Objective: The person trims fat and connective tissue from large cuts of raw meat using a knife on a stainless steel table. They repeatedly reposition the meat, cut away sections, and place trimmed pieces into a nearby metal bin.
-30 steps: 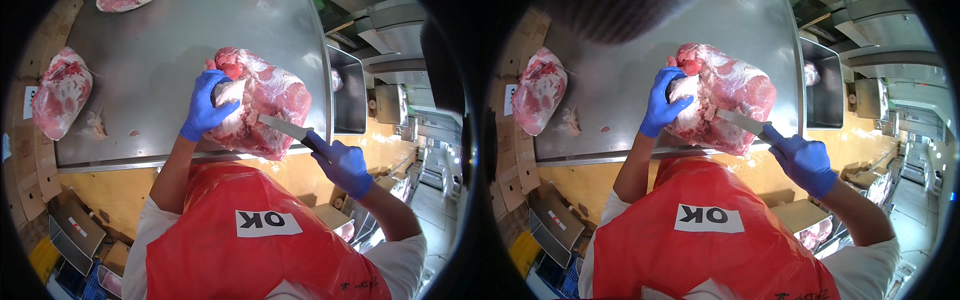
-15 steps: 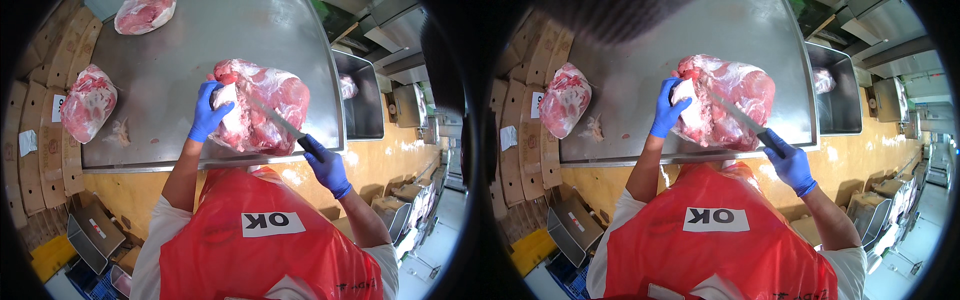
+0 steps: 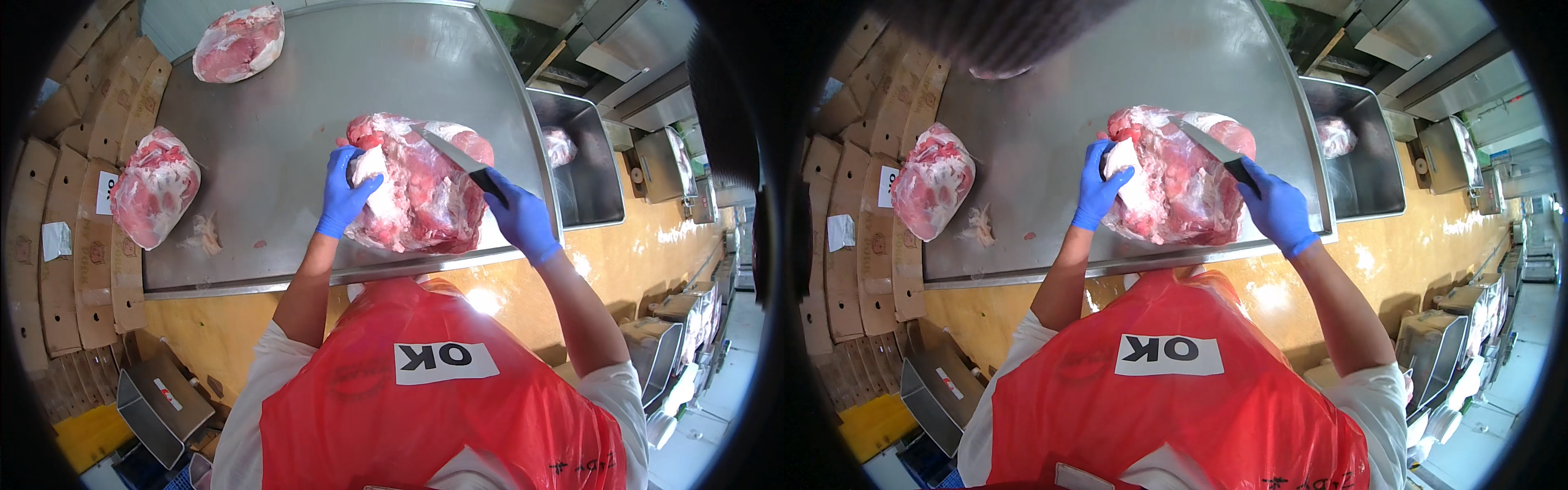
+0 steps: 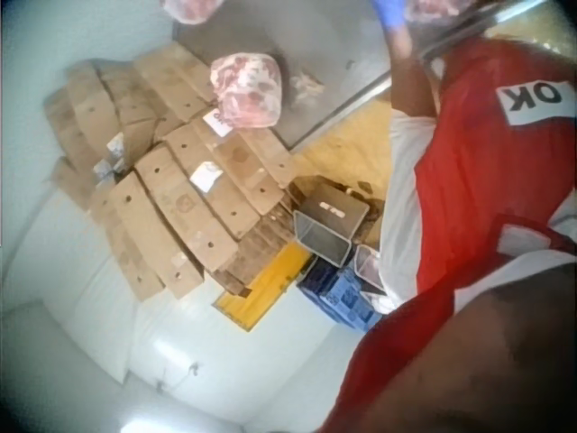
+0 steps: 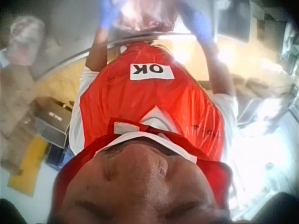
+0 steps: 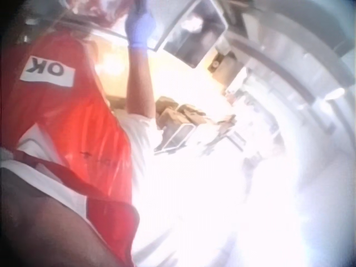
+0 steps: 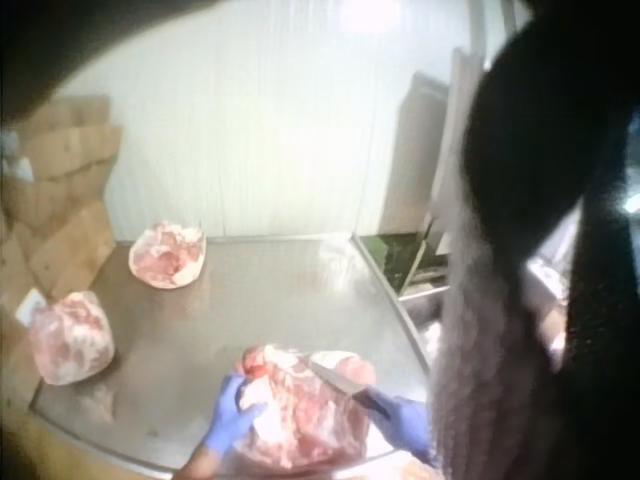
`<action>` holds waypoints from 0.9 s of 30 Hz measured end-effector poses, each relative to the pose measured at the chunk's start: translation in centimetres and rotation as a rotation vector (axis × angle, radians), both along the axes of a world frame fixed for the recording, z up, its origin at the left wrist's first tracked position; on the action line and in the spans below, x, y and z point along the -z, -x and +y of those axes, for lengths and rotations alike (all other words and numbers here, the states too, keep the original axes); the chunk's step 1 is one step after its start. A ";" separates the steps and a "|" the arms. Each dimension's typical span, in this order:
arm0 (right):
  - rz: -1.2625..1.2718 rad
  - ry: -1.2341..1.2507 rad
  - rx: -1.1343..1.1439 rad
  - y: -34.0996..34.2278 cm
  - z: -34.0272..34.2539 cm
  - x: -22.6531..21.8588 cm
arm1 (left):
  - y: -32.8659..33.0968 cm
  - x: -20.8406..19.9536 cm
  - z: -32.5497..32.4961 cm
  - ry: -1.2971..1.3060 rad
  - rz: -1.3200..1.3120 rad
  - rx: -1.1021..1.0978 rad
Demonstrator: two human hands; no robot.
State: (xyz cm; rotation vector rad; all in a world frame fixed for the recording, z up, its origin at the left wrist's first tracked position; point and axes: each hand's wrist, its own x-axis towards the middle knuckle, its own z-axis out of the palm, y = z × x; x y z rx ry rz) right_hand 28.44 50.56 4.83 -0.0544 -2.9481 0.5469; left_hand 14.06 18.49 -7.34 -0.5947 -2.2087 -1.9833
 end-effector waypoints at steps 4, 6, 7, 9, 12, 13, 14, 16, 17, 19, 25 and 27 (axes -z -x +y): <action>-0.092 -0.099 -0.022 3.1 -0.5 2.0 | 0.1 0.2 -0.1 0.039 0.026 0.008; -0.012 -0.178 -0.079 3.9 -1.1 1.9 | -0.2 0.0 0.0 0.033 0.010 -0.024; 0.076 -0.225 -0.120 4.2 -1.5 1.8 | -0.3 -0.1 -0.1 0.029 0.002 -0.040; 0.170 -0.232 -0.250 4.7 -2.4 1.6 | -0.4 -0.3 0.0 0.034 0.002 -0.043; 0.212 -0.121 -0.538 7.0 -5.6 2.5 | -0.4 -0.5 -0.1 0.070 0.017 -0.035; 0.186 -0.151 -0.566 7.8 -6.5 3.1 | -0.3 -0.6 -0.1 0.098 0.032 -0.024; 0.158 -0.175 -0.602 8.7 -7.7 4.0 | -0.4 -0.6 -0.3 0.130 0.043 -0.021; 0.112 -0.213 -0.649 10.1 -8.7 5.0 | -0.5 -0.9 -0.2 0.137 0.050 -0.018; 0.093 -0.223 -0.665 10.8 -9.1 5.5 | -0.6 -1.0 -0.3 0.141 0.051 -0.019; 0.077 -0.243 -0.677 11.5 -9.4 6.2 | -0.7 -1.2 -0.2 0.131 0.044 -0.025; 0.179 -0.010 -0.407 13.0 -9.5 7.8 | -0.8 -1.2 -0.5 0.121 0.038 -0.029; 0.119 0.155 -0.282 14.3 -8.2 7.1 | -0.7 -0.7 0.0 0.111 0.040 -0.022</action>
